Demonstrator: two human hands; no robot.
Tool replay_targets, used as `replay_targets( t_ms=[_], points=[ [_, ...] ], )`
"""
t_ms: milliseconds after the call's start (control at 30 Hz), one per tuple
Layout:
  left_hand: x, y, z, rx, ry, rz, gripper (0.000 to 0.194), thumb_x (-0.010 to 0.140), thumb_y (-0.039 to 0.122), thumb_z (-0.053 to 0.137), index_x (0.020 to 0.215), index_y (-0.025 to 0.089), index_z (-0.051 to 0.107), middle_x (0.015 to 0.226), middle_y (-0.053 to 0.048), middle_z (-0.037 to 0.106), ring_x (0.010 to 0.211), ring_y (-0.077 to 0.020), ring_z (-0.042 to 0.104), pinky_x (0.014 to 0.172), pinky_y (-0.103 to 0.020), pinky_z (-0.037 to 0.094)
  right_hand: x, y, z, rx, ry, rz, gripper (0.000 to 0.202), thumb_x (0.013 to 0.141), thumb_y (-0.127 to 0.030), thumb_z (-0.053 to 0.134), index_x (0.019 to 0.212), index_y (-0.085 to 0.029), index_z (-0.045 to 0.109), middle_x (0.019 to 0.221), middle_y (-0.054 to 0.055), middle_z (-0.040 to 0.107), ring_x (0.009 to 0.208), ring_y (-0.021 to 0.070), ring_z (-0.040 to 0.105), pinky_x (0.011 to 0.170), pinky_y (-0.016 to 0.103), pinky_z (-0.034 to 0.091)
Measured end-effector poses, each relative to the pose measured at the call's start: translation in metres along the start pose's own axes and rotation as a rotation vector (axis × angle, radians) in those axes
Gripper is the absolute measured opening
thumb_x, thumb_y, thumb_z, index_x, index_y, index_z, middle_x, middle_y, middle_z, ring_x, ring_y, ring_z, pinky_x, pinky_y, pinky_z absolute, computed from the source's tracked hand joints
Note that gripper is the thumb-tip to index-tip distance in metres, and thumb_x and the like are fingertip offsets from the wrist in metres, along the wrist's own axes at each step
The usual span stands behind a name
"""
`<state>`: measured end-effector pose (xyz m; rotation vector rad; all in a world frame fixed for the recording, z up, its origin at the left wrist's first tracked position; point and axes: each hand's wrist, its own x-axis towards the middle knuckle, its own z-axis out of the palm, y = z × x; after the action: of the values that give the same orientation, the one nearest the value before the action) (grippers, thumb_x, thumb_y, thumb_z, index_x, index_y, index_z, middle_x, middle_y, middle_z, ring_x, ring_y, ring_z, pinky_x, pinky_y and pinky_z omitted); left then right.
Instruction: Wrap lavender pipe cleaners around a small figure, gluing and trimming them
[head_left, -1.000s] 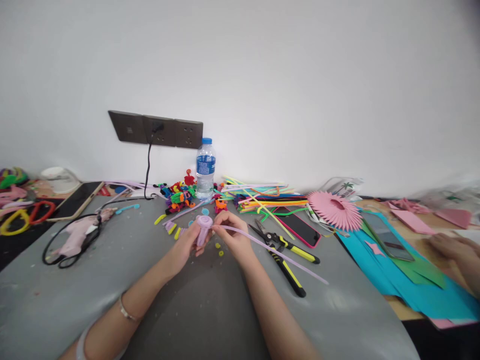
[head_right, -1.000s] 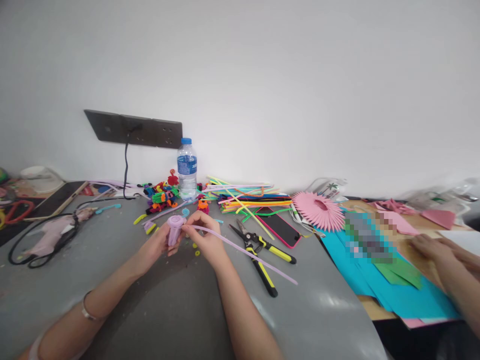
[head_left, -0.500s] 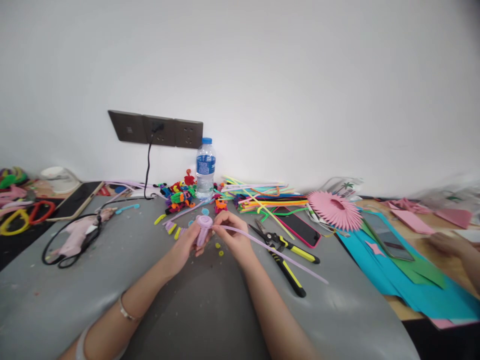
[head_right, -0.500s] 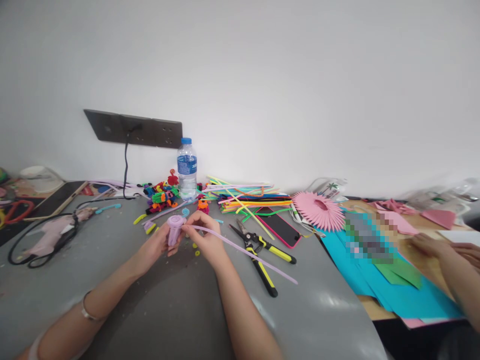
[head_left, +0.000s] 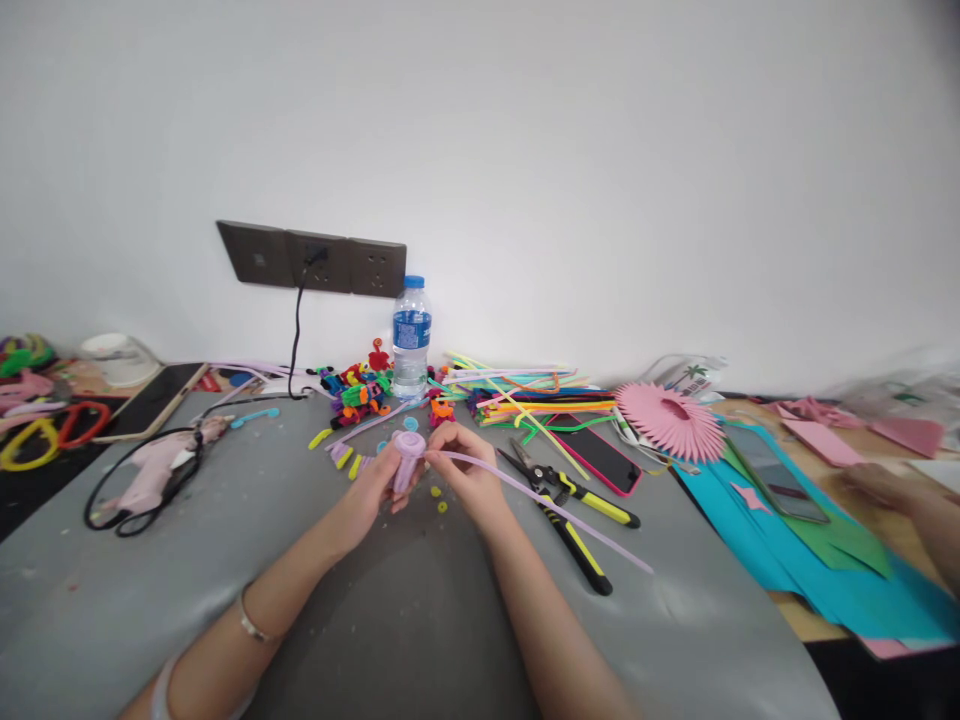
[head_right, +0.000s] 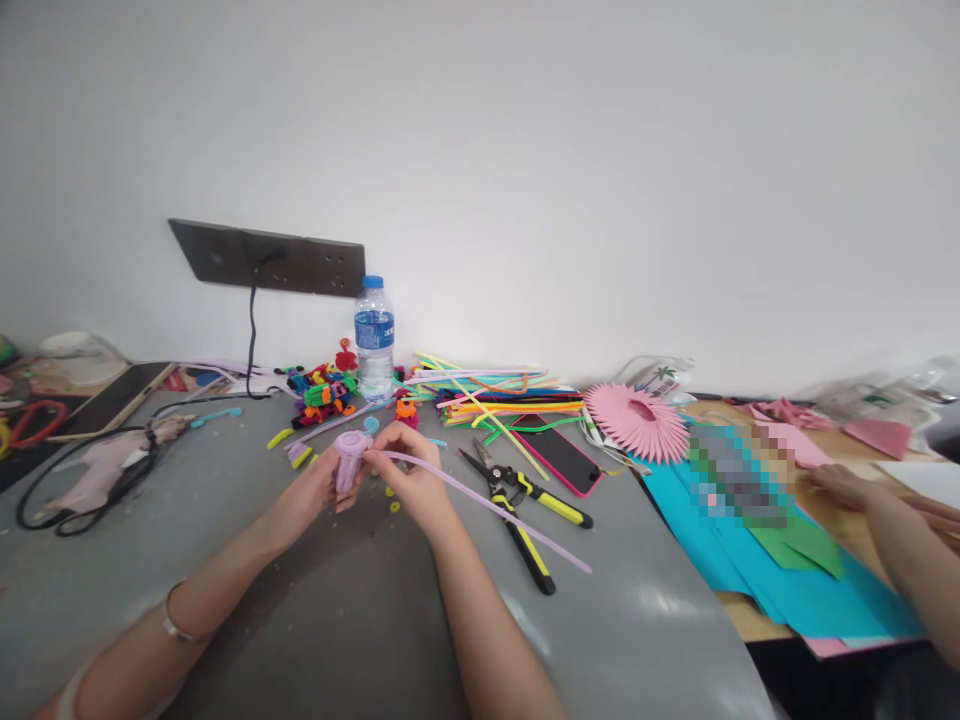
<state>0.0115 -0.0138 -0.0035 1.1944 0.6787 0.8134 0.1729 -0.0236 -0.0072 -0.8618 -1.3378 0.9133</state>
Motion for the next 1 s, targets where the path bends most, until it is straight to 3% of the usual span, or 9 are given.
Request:
replay_targets(
  t_ms=[767, 1000],
  points=[
    [0.000, 0.001, 0.001, 0.003, 0.015, 0.018, 0.058, 0.080, 0.076, 0.053, 0.079, 0.018, 0.056, 0.068, 0.003, 0.046, 0.055, -0.0102, 0.035, 0.049, -0.023, 0.036, -0.002, 0.000, -0.003, 0.075, -0.053, 0.059, 0.025, 0.082, -0.042, 0.072, 0.076, -0.020, 0.062, 0.067, -0.002, 0.060, 0.058, 0.0127, 0.055, 0.057, 0.024, 0.043],
    [-0.001, -0.008, -0.005, -0.006, 0.013, 0.034, 0.054, 0.087, 0.072, 0.049, 0.093, 0.019, 0.058, 0.071, 0.003, 0.045, 0.058, -0.0110, 0.036, 0.051, -0.022, 0.037, 0.000, 0.002, -0.002, 0.131, -0.044, 0.071, 0.040, 0.082, -0.059, 0.067, 0.076, -0.020, 0.061, 0.063, -0.001, 0.059, 0.056, 0.0140, 0.053, 0.055, 0.026, 0.042]
  ],
)
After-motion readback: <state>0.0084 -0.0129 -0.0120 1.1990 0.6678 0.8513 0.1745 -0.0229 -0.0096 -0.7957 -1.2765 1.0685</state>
